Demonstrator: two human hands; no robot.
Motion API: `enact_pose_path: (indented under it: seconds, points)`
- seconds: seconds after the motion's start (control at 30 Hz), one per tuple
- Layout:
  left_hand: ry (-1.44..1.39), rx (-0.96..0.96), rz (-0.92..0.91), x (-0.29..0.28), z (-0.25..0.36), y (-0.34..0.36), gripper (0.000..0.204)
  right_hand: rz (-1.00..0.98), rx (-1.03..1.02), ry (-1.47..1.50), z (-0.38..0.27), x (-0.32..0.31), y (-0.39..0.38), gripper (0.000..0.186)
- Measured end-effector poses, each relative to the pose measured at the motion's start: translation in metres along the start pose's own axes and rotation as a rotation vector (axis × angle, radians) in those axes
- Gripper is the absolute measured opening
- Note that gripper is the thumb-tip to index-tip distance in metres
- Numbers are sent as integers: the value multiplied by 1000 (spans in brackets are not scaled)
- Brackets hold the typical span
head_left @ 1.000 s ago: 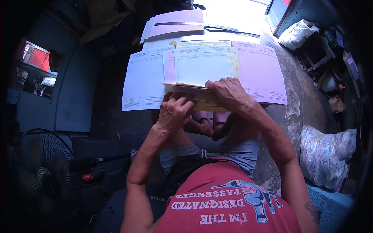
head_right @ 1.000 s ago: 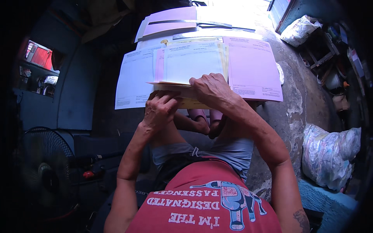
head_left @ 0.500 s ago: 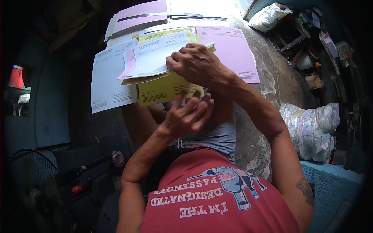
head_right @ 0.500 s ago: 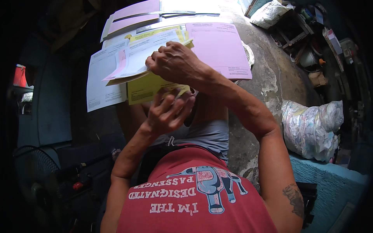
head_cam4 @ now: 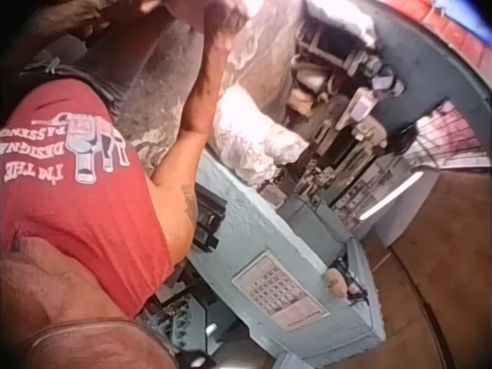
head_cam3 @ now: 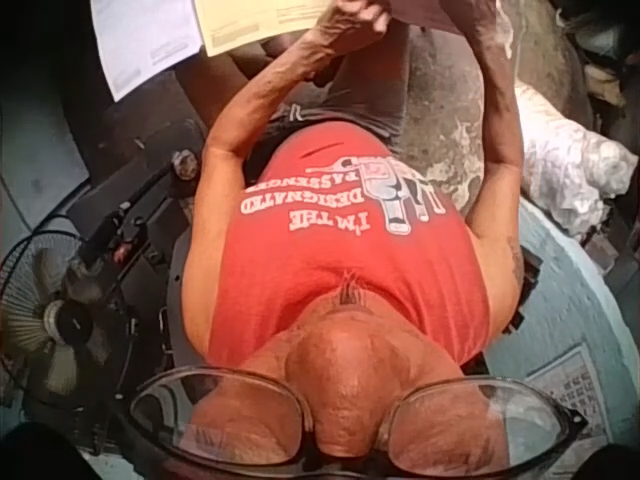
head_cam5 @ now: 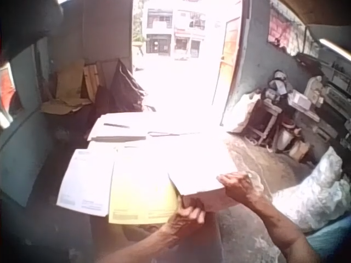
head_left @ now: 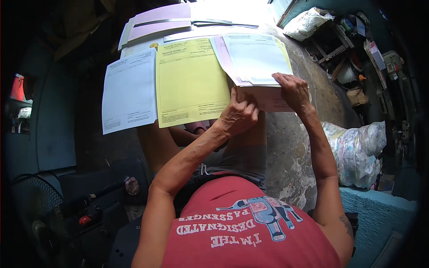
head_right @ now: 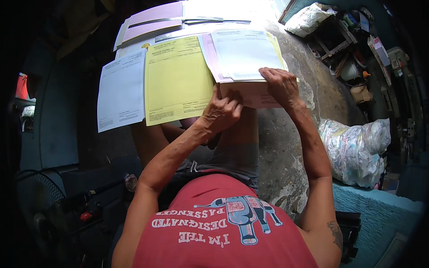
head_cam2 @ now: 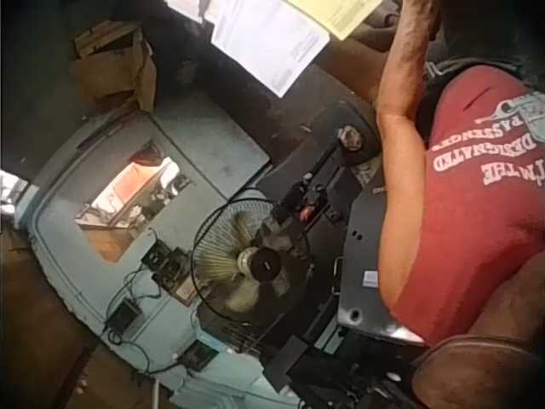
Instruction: Sorting and organizing different colored printed forms.
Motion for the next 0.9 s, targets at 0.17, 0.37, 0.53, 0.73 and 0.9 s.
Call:
enact_pose_path:
  seconds: [0.17,0.37,0.53,0.73,0.9]
  points:
    - [-178,-65,204,-29,-14,8,17,-111,80,108,-30,-11,-30,29]
    - [-146,-187,106,-52,-36,-7,24,-127,32,50,-55,-22,-34,32]
    - [-36,-267,71,-123,-107,-79,46,-97,99,86,-38,-13,-42,32]
    - [507,-663,-403,-177,-239,-218,54,-97,206,164,-28,-7,-46,39]
    - [435,-528,-306,-195,-239,-257,40,-95,191,164,-28,-5,-47,42]
Point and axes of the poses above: each hand's wrist, its own y-axis towards the middle knuckle, its own x-axis out of the palm, z = x × y, the point moved 10 cm from there along y, towards the middle knuckle, and after that the axes turned 7 degrees about -x, right-handed, at the moved point
